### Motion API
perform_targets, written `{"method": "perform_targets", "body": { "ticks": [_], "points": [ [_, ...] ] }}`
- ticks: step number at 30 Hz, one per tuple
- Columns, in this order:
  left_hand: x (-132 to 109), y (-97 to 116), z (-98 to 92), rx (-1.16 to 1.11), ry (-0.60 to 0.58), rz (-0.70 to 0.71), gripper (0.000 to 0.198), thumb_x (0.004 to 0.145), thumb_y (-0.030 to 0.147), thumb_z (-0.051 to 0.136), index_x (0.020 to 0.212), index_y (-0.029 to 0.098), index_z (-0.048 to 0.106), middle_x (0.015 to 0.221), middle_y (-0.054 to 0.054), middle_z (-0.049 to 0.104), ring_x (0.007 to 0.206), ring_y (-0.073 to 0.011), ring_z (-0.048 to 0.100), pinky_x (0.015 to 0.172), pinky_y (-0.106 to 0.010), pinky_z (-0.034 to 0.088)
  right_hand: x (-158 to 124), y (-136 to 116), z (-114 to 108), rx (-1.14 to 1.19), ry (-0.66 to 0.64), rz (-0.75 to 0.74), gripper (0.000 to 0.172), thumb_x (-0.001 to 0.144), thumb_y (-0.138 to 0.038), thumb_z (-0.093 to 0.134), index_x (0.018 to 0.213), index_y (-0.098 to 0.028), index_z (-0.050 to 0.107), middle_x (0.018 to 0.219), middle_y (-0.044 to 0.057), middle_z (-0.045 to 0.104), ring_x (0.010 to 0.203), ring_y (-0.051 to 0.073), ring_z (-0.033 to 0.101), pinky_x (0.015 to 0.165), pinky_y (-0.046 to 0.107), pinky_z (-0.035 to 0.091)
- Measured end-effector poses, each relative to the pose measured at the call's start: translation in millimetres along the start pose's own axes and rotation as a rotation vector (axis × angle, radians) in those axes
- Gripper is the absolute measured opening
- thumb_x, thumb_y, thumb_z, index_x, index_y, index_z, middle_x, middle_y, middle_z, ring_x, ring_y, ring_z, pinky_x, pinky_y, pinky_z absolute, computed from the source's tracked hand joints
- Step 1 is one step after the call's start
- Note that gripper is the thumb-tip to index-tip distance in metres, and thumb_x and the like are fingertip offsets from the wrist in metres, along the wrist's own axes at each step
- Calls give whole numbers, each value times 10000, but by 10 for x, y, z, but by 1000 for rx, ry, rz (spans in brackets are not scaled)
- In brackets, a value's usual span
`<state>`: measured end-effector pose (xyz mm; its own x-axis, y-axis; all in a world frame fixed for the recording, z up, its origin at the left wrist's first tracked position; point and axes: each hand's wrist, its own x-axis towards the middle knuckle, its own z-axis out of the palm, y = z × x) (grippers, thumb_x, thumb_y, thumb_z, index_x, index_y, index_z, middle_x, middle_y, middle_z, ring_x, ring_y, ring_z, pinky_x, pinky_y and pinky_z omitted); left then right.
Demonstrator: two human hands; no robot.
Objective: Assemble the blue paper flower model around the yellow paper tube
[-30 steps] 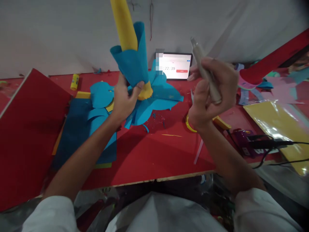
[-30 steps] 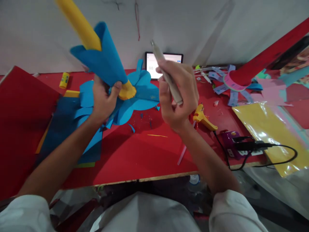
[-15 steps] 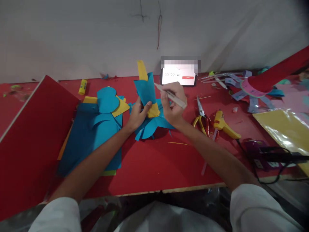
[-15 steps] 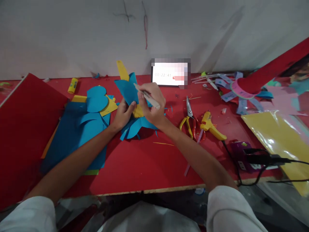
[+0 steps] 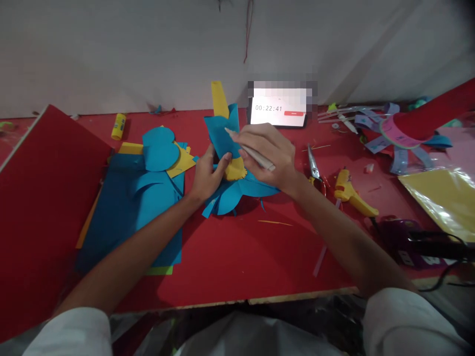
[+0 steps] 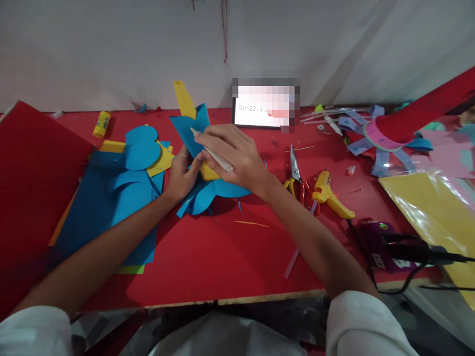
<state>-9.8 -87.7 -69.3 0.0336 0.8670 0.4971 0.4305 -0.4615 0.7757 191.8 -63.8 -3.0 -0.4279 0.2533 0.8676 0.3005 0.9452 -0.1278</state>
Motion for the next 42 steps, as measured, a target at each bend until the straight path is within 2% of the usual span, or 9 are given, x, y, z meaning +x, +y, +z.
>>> {"method": "perform_targets", "body": {
  "ticks": [3, 8, 10, 15, 20, 24, 30, 38, 42],
  "points": [
    [-4, 4, 4, 1, -5, -6, 453, 1029, 660, 507, 1118, 230, 616, 815, -13, 632, 688, -158, 603, 634, -319, 477, -24, 0, 23, 12, -18, -6, 369, 1006, -249, 593, 1371, -304, 583, 1183, 61, 752, 1057, 240, 742, 927, 432, 652],
    [-1, 12, 5, -27, -21, -10, 443, 1028, 654, 511, 1101, 231, 621, 827, -28, 648, 813, -208, 674, 744, -366, 547, -83, 38, 47, -19, -38, -17, 366, 1009, -262, 581, 1375, -256, 583, 1190, 91, 759, 1045, 253, 745, 922, 462, 658],
    [-1, 13, 6, -21, -18, -9, 452, 1020, 666, 519, 1083, 230, 622, 791, -21, 627, 803, -210, 670, 746, -368, 548, -78, 43, 44, -41, -32, -35, 365, 1008, -248, 575, 1374, -253, 584, 1186, 92, 761, 1039, 255, 748, 908, 462, 663],
    [-9, 24, 4, 14, -12, -6, 431, 1035, 653, 499, 1085, 238, 602, 768, -3, 585, 677, -165, 583, 651, -332, 479, -55, 37, 51, -47, -16, -63, 386, 999, -225, 586, 1383, -265, 577, 1181, 79, 767, 1036, 244, 749, 892, 446, 669],
    [-10, 19, 9, 15, 3, 11, 421, 1037, 652, 494, 1076, 244, 590, 754, 6, 547, 643, -151, 535, 608, -320, 429, -91, 46, 75, -71, -65, -27, 342, 1011, -243, 579, 1351, -263, 598, 1201, 83, 764, 1077, 246, 747, 925, 455, 665],
    [-11, 2, 16, -13, -4, -8, 419, 1034, 649, 506, 1089, 244, 595, 787, -6, 590, 681, -168, 586, 634, -332, 461, -110, 50, 79, -57, -82, 1, 343, 1007, -262, 593, 1349, -280, 588, 1208, 72, 762, 1088, 256, 752, 934, 479, 654],
    [-10, -19, 19, -37, -10, -5, 490, 1008, 703, 504, 1086, 233, 621, 870, -40, 654, 828, -215, 679, 761, -381, 555, -82, 34, 69, -43, 11, -85, 419, 980, -205, 623, 1390, -266, 557, 1152, 83, 766, 1043, 248, 750, 878, 438, 665],
    [-10, -28, 19, -15, -7, 11, 428, 1027, 667, 502, 1071, 253, 597, 819, -13, 599, 702, -171, 592, 674, -345, 494, -132, 62, 88, -21, -86, 33, 335, 1013, -269, 593, 1348, -278, 588, 1231, 87, 750, 1137, 273, 740, 969, 501, 646],
    [-14, -2, 19, -18, -1, 1, 450, 1013, 698, 496, 1058, 256, 574, 780, 2, 557, 678, -166, 555, 657, -332, 455, -133, 54, 84, -4, -91, 36, 348, 1017, -273, 587, 1363, -309, 584, 1241, 78, 746, 1143, 260, 728, 980, 489, 643]
  ]
}}
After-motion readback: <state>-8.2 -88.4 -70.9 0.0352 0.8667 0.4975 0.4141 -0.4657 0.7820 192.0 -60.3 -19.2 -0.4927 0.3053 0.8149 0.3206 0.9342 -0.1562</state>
